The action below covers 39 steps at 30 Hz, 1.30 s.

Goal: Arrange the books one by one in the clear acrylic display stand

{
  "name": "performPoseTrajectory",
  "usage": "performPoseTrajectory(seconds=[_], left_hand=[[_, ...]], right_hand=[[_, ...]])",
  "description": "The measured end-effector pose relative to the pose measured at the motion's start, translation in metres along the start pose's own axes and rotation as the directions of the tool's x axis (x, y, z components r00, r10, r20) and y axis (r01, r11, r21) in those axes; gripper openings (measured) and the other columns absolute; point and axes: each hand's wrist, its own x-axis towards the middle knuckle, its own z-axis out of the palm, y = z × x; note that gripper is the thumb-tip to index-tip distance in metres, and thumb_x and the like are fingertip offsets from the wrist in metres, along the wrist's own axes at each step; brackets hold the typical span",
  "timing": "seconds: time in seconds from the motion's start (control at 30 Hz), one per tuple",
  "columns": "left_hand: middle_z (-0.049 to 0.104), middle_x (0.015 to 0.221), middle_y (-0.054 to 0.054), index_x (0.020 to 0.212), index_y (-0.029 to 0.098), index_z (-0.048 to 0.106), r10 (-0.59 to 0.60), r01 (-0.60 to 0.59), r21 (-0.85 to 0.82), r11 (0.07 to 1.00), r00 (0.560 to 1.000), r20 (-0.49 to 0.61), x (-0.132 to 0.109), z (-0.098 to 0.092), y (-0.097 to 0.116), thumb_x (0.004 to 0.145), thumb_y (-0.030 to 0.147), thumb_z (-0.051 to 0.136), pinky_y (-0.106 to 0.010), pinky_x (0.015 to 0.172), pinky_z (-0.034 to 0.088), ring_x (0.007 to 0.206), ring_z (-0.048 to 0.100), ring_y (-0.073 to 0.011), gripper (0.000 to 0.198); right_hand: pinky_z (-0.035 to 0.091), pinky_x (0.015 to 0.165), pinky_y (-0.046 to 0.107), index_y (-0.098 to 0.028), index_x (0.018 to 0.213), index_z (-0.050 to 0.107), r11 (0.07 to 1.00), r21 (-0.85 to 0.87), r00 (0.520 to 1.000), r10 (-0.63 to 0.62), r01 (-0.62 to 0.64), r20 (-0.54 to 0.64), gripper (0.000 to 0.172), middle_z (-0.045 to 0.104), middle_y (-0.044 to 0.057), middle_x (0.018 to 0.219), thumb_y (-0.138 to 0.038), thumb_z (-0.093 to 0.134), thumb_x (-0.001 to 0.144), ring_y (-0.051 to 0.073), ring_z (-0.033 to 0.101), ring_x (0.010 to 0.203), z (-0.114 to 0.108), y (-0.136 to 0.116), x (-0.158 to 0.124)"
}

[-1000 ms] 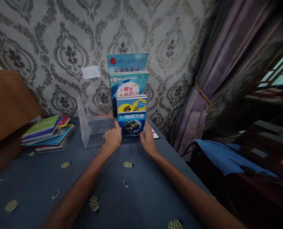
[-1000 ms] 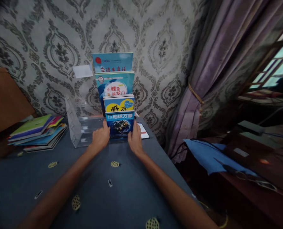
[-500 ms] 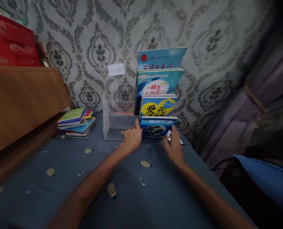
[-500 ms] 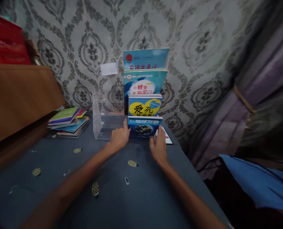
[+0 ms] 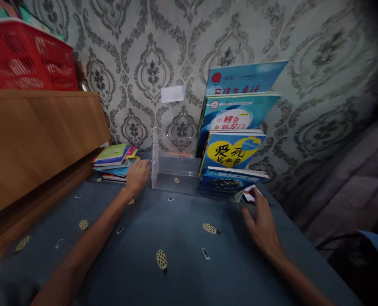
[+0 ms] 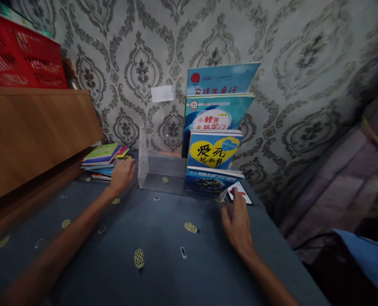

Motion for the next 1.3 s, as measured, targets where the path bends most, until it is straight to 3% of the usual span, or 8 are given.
performPoseTrajectory(seconds=[0.2, 0.3, 0.43, 0.63, 0.83, 1.0, 1.13, 1.3], left_hand=[[0.058, 0.134, -0.026, 0.131, 0.004, 0.053, -0.327, 0.333, 0.126, 0.935, 0.943, -0.064, 0.039, -0.016, -0.111, 0.098, 0.023, 0.023, -0.048, 0.103, 0.040, 0.127, 0.050, -0.0371, 0.049], [0.052, 0.144, -0.027, 0.137, 0.003, 0.050, -0.349, 0.339, 0.156, 0.928, 0.936, 0.041, 0.056, -0.011, -0.140, 0.095, 0.034, 0.035, -0.054, 0.105, 0.039, 0.135, 0.043, -0.0413, 0.054], [0.056, 0.144, -0.024, 0.134, 0.007, 0.056, -0.326, 0.293, 0.164, 0.942, 0.917, 0.231, 0.072, 0.001, -0.160, 0.094, 0.046, 0.041, -0.057, 0.103, 0.043, 0.133, 0.049, -0.0398, 0.058], [0.057, 0.144, -0.020, 0.133, 0.013, 0.058, -0.229, 0.173, 0.203, 0.964, 0.926, 0.300, 0.049, -0.002, -0.160, 0.098, 0.051, 0.036, -0.055, 0.101, 0.045, 0.130, 0.055, -0.0373, 0.056], [0.063, 0.134, -0.017, 0.131, 0.019, 0.058, -0.053, -0.011, 0.273, 0.962, 0.973, 0.225, -0.010, -0.019, -0.143, 0.096, 0.041, 0.049, -0.054, 0.109, 0.036, 0.127, 0.054, -0.0348, 0.042], [0.064, 0.126, -0.020, 0.132, 0.014, 0.058, 0.019, -0.063, 0.308, 0.949, 0.990, 0.142, -0.030, -0.019, -0.134, 0.093, 0.018, 0.047, -0.049, 0.099, 0.045, 0.121, 0.056, -0.0353, 0.041], [0.062, 0.133, -0.022, 0.134, 0.010, 0.057, 0.068, -0.091, 0.283, 0.955, 0.994, 0.090, -0.049, -0.011, -0.128, 0.094, 0.013, 0.039, -0.048, 0.103, 0.046, 0.125, 0.057, -0.0346, 0.044], [0.058, 0.144, -0.019, 0.137, 0.013, 0.057, 0.166, -0.188, 0.182, 0.965, 0.978, 0.130, -0.113, 0.002, -0.121, 0.095, 0.015, 0.035, -0.049, 0.106, 0.048, 0.135, 0.053, -0.0313, 0.048]], right_hand=[[0.053, 0.101, 0.054, -0.021, 0.149, 0.039, 0.996, 0.025, 0.992, 0.081, -0.083, 0.094, 0.060, 0.056, 0.017, 0.141, -0.040, 0.047, 0.092, 0.035, 0.058, 0.128, 0.015, 0.017, -0.015], [0.053, 0.101, 0.055, -0.020, 0.149, 0.038, 0.997, 0.024, 0.991, 0.067, -0.070, 0.115, 0.062, 0.057, 0.018, 0.140, -0.040, 0.047, 0.092, 0.035, 0.059, 0.126, 0.019, 0.019, -0.019], [0.053, 0.101, 0.056, -0.017, 0.146, 0.041, 0.998, 0.020, 0.988, 0.059, -0.063, 0.140, 0.059, 0.059, 0.020, 0.138, -0.041, 0.044, 0.092, 0.035, 0.060, 0.126, 0.020, 0.020, -0.021], [0.052, 0.102, 0.058, -0.016, 0.142, 0.046, 0.998, 0.021, 0.991, 0.060, -0.063, 0.124, 0.058, 0.059, 0.021, 0.138, -0.042, 0.046, 0.090, 0.037, 0.059, 0.127, 0.022, 0.022, -0.020], [0.052, 0.102, 0.056, -0.015, 0.142, 0.048, 0.998, 0.012, 0.990, 0.052, -0.054, 0.132, 0.058, 0.059, 0.020, 0.138, -0.038, 0.047, 0.089, 0.036, 0.060, 0.125, 0.025, 0.022, -0.021], [0.052, 0.102, 0.055, -0.016, 0.140, 0.051, 0.998, 0.004, 0.990, 0.056, -0.057, 0.126, 0.055, 0.059, 0.019, 0.137, -0.035, 0.047, 0.088, 0.035, 0.060, 0.124, 0.026, 0.021, -0.021], [0.049, 0.105, 0.056, -0.014, 0.138, 0.053, 0.997, 0.002, 0.985, 0.075, -0.077, 0.155, 0.054, 0.059, 0.020, 0.137, -0.036, 0.046, 0.089, 0.036, 0.059, 0.126, 0.022, 0.017, -0.021], [0.051, 0.102, 0.054, -0.012, 0.136, 0.055, 0.993, 0.018, 0.964, 0.111, -0.118, 0.242, 0.055, 0.056, 0.022, 0.140, -0.037, 0.048, 0.088, 0.036, 0.059, 0.124, 0.016, 0.009, -0.018]])
